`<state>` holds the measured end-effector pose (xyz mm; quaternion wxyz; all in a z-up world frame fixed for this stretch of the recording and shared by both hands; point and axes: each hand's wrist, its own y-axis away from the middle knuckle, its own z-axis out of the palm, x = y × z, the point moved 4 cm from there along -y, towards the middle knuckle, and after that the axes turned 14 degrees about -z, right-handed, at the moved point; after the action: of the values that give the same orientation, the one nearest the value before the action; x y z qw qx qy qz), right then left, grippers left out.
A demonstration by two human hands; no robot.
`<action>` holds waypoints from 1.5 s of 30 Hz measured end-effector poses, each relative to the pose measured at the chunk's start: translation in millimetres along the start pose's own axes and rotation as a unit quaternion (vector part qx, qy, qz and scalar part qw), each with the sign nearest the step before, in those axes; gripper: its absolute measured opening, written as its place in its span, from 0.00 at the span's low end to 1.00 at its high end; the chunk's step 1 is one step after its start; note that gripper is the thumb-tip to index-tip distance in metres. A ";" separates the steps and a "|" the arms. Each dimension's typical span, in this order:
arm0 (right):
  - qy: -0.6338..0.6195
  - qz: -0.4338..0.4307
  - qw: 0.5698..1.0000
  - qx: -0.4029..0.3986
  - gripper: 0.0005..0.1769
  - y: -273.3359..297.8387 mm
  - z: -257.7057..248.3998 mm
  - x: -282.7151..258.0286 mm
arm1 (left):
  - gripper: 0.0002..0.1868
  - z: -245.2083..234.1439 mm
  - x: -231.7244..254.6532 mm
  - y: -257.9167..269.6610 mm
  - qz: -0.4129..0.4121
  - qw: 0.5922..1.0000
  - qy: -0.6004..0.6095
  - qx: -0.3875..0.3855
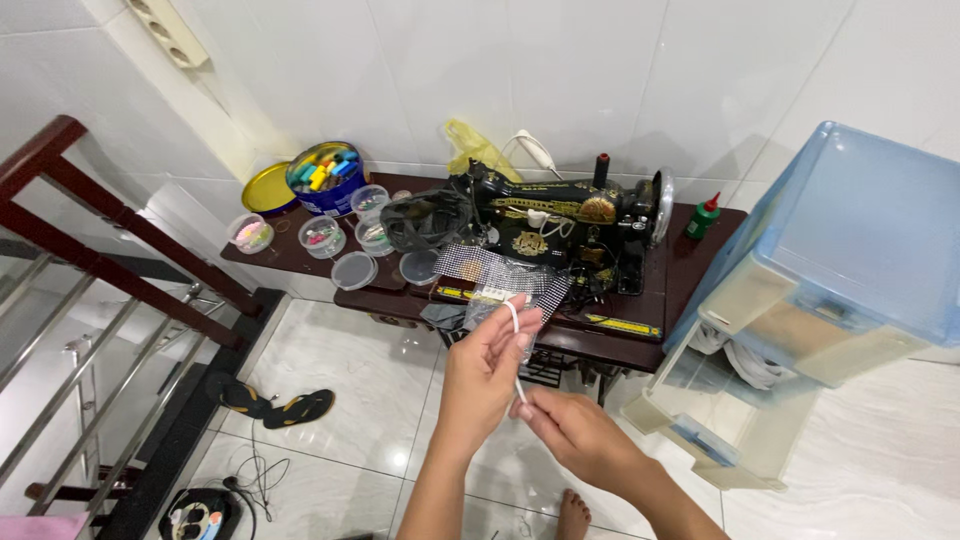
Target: The person organizes various sewing supplies by rolling elastic bands, sorting items into plastic containers, and placing materials into a drawer next to a sewing machine.
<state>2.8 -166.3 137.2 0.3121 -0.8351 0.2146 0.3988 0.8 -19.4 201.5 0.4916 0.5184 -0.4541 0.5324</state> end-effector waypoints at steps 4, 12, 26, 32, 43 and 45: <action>0.067 0.032 0.996 -0.042 0.11 -5.1 -30.7 -23.8 | 0.26 1.1 3.7 10.4 0.142 0.956 -0.257 -0.018; 0.036 0.081 0.995 0.049 0.11 -16.5 -69.5 8.0 | 0.20 16.6 -61.9 28.1 -0.073 0.965 -0.129 -0.216; -0.002 0.067 0.996 -0.052 0.15 23.8 -34.4 22.6 | 0.19 10.3 -83.3 14.8 -0.011 0.969 -0.242 -0.055; 0.052 0.109 0.993 0.001 0.15 15.2 -56.5 55.6 | 0.24 31.4 -115.5 22.4 -0.133 0.969 0.048 -0.204; 0.068 0.151 0.985 -0.045 0.19 24.2 -69.5 47.5 | 0.24 41.8 -111.9 32.6 -0.199 0.926 -0.096 -0.307; 0.054 0.149 0.986 -0.053 0.20 25.4 -58.0 49.2 | 0.22 42.4 -109.8 22.8 -0.152 0.947 0.059 -0.277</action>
<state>47.3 -230.1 117.2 0.1921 -0.8295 0.3320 0.4061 -19.7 -69.6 94.6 0.7172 0.3922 -0.4692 0.3341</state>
